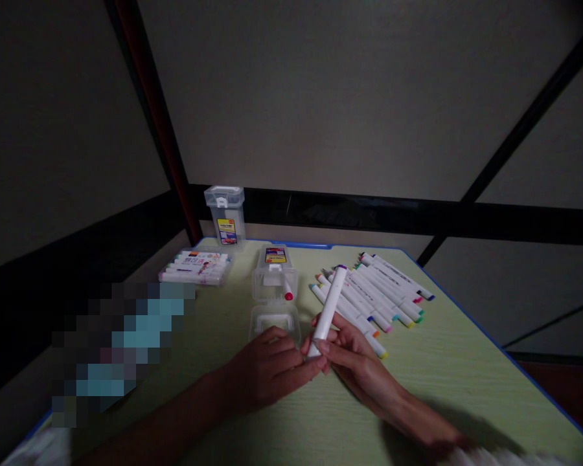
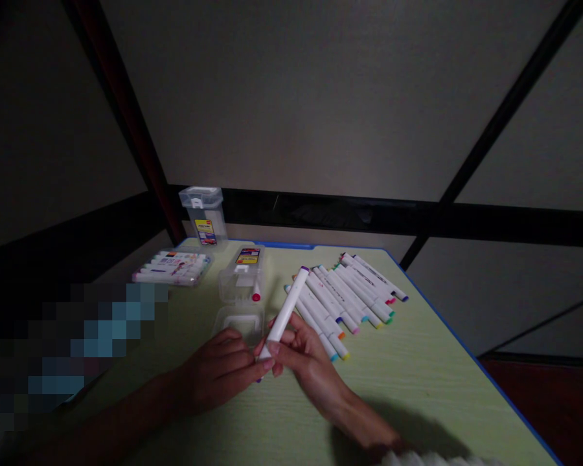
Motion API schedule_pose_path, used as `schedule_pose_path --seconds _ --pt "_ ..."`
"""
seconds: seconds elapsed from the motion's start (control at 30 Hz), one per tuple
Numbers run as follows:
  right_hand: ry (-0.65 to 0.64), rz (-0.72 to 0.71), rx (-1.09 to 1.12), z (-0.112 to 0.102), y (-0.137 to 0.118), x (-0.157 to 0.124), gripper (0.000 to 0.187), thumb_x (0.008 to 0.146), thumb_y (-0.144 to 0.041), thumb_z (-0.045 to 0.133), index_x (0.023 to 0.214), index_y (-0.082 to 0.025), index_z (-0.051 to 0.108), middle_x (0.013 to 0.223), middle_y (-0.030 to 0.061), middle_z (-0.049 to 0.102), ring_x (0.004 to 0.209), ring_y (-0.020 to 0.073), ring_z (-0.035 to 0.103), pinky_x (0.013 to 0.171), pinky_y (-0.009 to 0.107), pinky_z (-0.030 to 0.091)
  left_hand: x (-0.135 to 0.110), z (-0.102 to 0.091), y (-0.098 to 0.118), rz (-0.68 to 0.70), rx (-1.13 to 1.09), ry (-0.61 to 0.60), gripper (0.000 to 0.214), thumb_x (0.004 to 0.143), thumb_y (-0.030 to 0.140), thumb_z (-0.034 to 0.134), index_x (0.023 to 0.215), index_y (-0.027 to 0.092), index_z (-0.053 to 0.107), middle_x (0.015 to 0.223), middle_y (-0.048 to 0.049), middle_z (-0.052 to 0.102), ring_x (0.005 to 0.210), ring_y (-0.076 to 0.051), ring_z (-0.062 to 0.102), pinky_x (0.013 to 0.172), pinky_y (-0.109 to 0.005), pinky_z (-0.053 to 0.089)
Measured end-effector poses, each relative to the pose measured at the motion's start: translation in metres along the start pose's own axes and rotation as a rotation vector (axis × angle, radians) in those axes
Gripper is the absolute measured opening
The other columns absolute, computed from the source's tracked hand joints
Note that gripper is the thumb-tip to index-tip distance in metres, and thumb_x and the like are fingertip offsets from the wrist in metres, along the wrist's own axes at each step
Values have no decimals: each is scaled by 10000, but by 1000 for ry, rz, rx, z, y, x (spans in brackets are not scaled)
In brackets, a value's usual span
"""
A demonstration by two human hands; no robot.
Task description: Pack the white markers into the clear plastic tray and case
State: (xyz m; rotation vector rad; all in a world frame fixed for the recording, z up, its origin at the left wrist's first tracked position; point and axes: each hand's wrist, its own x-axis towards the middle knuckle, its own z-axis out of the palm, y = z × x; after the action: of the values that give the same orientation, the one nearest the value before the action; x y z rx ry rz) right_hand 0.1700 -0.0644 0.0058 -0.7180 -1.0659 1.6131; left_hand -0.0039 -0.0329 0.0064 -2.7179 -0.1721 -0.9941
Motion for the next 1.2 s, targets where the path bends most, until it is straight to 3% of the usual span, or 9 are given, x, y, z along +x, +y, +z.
schedule_pose_path --seconds 0.27,0.53,0.87,1.2 --pt "30 52 79 0 0 0 287 749 -442 627 835 -172 577 660 22 639 566 117 546 523 219 391 8 -4 3 31 -20 3 142 863 102 493 989 95 559 674 6 624 612 -101 526 592 -270 377" --pt "44 5 -34 -2 1 0 261 710 -425 671 742 -174 606 602 -11 572 507 94 462 515 222 371 4 -2 4 32 -34 9 111 837 110 534 944 110 564 599 25 579 565 -104 493 591 -272 365" --pt "119 -40 -63 -2 -1 -1 248 644 -392 729 734 -172 658 533 -42 492 479 76 368 484 220 272 5 -4 2 -55 -13 -29 322 864 223 384 1124 49 462 671 -37 587 592 -152 519 585 -307 401" --pt "200 -76 11 -3 -2 0 239 638 -361 741 761 -169 666 438 -69 417 456 73 313 497 228 264 2 -3 0 -152 8 102 280 847 123 395 1111 83 480 713 -55 617 603 -149 522 595 -299 429"
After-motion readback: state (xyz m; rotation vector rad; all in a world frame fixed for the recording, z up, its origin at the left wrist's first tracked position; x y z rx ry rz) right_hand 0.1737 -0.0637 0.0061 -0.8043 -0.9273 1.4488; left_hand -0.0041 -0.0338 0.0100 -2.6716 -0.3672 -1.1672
